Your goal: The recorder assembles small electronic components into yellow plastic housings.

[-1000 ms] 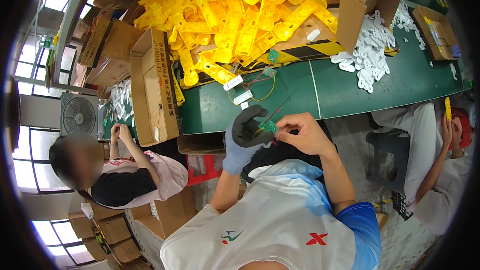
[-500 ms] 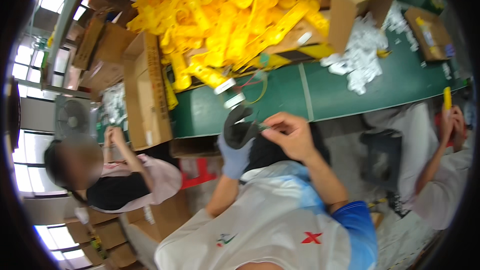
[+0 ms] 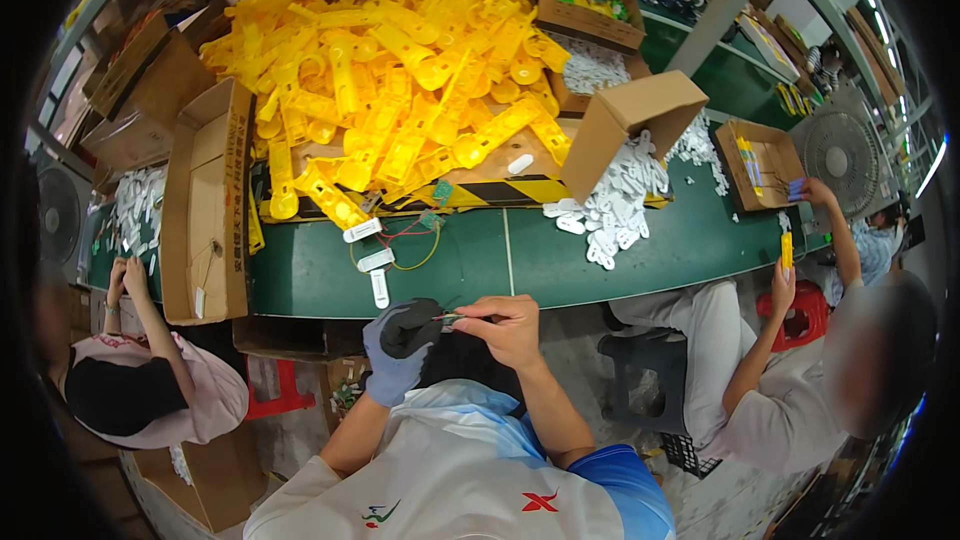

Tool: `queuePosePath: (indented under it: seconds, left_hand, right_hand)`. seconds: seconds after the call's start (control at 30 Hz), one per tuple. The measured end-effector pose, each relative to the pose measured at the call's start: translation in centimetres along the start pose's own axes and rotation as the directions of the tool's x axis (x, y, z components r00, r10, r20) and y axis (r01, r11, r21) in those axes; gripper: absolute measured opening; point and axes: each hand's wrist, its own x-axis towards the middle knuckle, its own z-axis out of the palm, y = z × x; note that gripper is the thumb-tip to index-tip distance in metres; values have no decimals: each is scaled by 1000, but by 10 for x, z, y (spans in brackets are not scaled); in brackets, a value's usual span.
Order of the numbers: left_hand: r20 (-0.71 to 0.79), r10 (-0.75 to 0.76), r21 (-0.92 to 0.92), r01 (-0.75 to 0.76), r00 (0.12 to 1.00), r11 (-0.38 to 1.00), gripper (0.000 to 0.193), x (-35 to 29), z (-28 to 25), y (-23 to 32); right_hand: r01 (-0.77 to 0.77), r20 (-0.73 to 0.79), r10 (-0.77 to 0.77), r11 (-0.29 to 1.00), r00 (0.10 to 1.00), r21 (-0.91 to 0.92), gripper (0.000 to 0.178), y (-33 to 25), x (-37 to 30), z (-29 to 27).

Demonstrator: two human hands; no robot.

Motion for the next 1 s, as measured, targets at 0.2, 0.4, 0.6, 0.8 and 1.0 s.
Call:
queuePosePath:
  seconds: [0.2, 0.4, 0.6, 0.8, 1.0]
  left_hand:
    - [74, 172, 155, -182, 982, 971, 39, 19, -15, -5]
    - [-185, 252, 773, -18, 950, 634, 64, 143, -62, -24]
    - [-110, 119, 796, 16, 987, 605, 67, 179, -84, -58]
    - [-407, 395, 197, -344, 824, 918, 64, 185, -110, -19]
    - [-372, -72, -671, -214, 926, 710, 64, 155, -98, 36]
  right_hand:
    - [16, -7, -15, 997, 1000, 72, 16, 3, -1, -9]
    - [166, -62, -165, 986, 984, 3, 16, 4, 2, -9]
    - [383, -208, -359, 920, 910, 88, 16, 8, -3, -7]
    - [326, -258, -278, 931, 925, 164, 18, 16, -12, -16]
    - [71, 173, -88, 992, 981, 104, 20, -12, -3, -8]
